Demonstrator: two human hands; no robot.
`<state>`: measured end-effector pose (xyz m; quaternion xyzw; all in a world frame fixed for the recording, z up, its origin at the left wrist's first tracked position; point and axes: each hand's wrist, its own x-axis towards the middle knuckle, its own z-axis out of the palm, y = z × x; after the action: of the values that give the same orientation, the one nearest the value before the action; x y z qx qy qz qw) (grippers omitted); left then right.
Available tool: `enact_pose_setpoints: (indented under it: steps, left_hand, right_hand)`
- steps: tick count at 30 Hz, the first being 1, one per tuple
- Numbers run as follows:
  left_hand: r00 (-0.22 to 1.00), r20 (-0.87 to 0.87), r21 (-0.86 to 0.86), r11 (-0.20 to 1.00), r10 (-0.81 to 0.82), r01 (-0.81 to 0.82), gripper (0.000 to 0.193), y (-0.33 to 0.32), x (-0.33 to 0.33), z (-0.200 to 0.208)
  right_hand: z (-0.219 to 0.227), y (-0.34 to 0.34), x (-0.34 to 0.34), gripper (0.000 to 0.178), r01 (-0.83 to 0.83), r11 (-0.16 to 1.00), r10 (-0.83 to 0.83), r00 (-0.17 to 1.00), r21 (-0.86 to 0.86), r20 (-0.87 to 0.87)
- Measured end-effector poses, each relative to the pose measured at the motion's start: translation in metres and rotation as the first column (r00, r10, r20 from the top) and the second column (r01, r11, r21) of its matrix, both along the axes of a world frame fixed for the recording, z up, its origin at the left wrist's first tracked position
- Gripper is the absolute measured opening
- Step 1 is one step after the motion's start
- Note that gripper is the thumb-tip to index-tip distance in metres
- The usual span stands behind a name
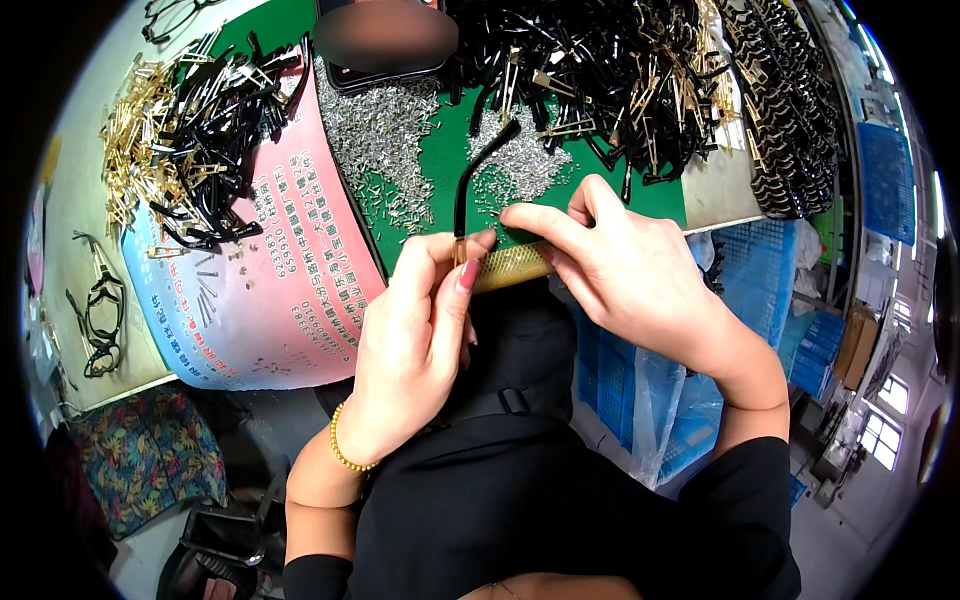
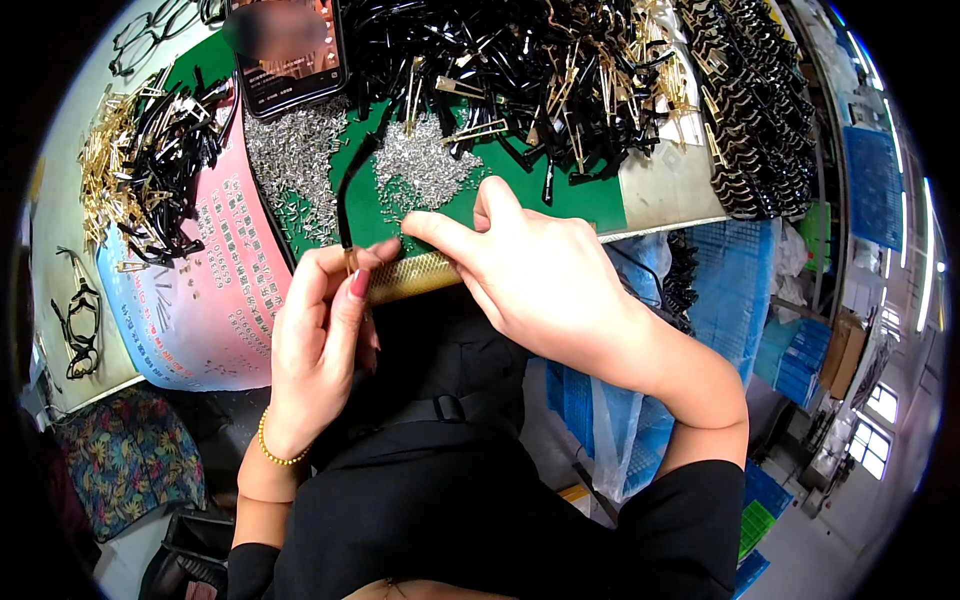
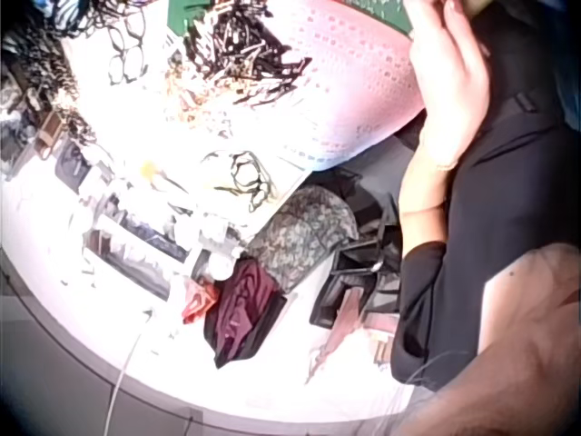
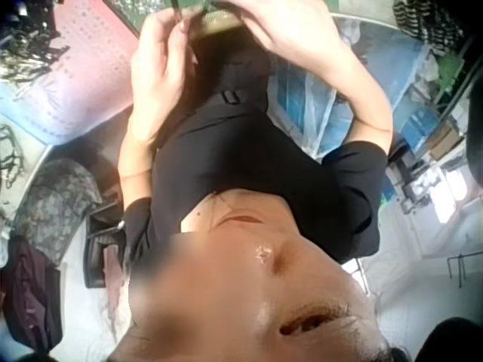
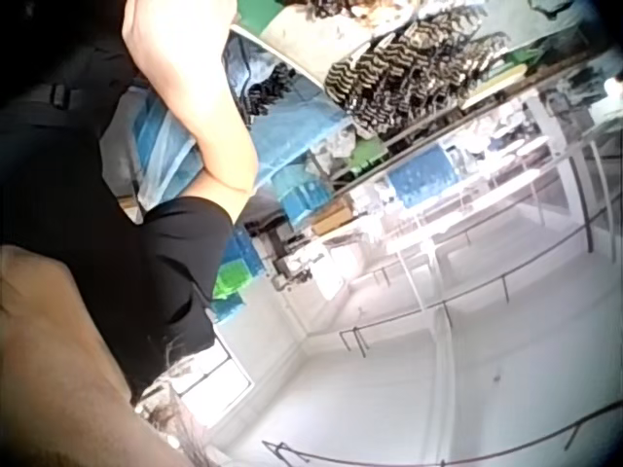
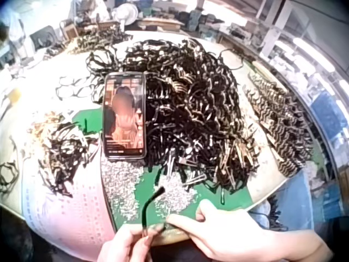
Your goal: The person assembles eyeglasses by attaching temple arms to the frame using a screwdriver. They repeatedly pick up temple arms, align them with the frame, and tighten screws to secure them. The process is repeated for multiple pairs of glasses on a cluttered workbench.
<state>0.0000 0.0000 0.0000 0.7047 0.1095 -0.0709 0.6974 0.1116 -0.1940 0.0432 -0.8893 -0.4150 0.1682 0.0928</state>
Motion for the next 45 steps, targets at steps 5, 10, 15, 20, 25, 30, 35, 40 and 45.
enact_pose_setpoints:
  steps: [5, 10, 15, 20, 25, 30, 35, 40, 45]
  left_hand:
    - [0.990, 0.034, -0.009, 0.991, 0.134, -0.134, 0.016, 0.000, 0.010, -0.002]
    - [0.999, 0.008, -0.041, 0.998, 0.037, -0.037, 0.016, 0.002, 0.006, -0.001]
    - [0.994, 0.016, 0.005, 0.995, 0.104, -0.104, 0.015, 0.008, -0.006, 0.003]
    - [0.994, 0.001, 0.051, 0.993, 0.107, -0.106, 0.017, 0.018, -0.012, 0.001]
    - [0.994, 0.018, -0.057, 0.993, 0.105, -0.104, 0.016, 0.009, 0.006, 0.000]
    - [0.999, -0.029, -0.164, 0.986, 0.022, -0.026, 0.016, 0.004, 0.008, 0.001]
    - [0.993, -0.036, -0.191, 0.975, 0.110, -0.115, 0.017, 0.005, -0.003, 0.004]
    - [0.987, -0.012, 0.127, 0.980, 0.159, -0.156, 0.019, 0.016, -0.003, 0.004]
    - [0.980, 0.051, 0.186, 0.962, 0.192, -0.198, 0.020, 0.015, -0.004, -0.005]
  right_hand:
    - [-0.003, 0.000, 0.000, 0.039, 0.065, 0.998, -0.065, 0.997, 0.003, -0.038]
    - [-0.006, 0.002, 0.002, 0.040, 0.034, 0.999, -0.033, 0.999, 0.025, -0.022]
    - [-0.004, 0.004, 0.003, 0.042, 0.017, 1.000, -0.017, 1.000, 0.018, -0.018]
    - [-0.004, 0.004, 0.004, 0.042, 0.012, 1.000, -0.011, 1.000, 0.019, -0.024]
    - [-0.005, 0.004, 0.003, 0.043, -0.006, 0.999, 0.006, 1.000, 0.032, -0.005]
    - [-0.008, 0.003, 0.002, 0.041, 0.011, 0.998, -0.012, 1.000, 0.064, 0.009]
    - [-0.005, 0.005, 0.003, 0.043, 0.014, 0.999, -0.014, 1.000, 0.033, -0.018]
    - [0.000, 0.010, 0.006, 0.047, -0.026, 0.999, 0.023, 0.996, -0.036, -0.086]
    - [0.029, 0.036, 0.012, 0.045, 0.329, 0.940, -0.177, 0.233, -0.093, -0.956]
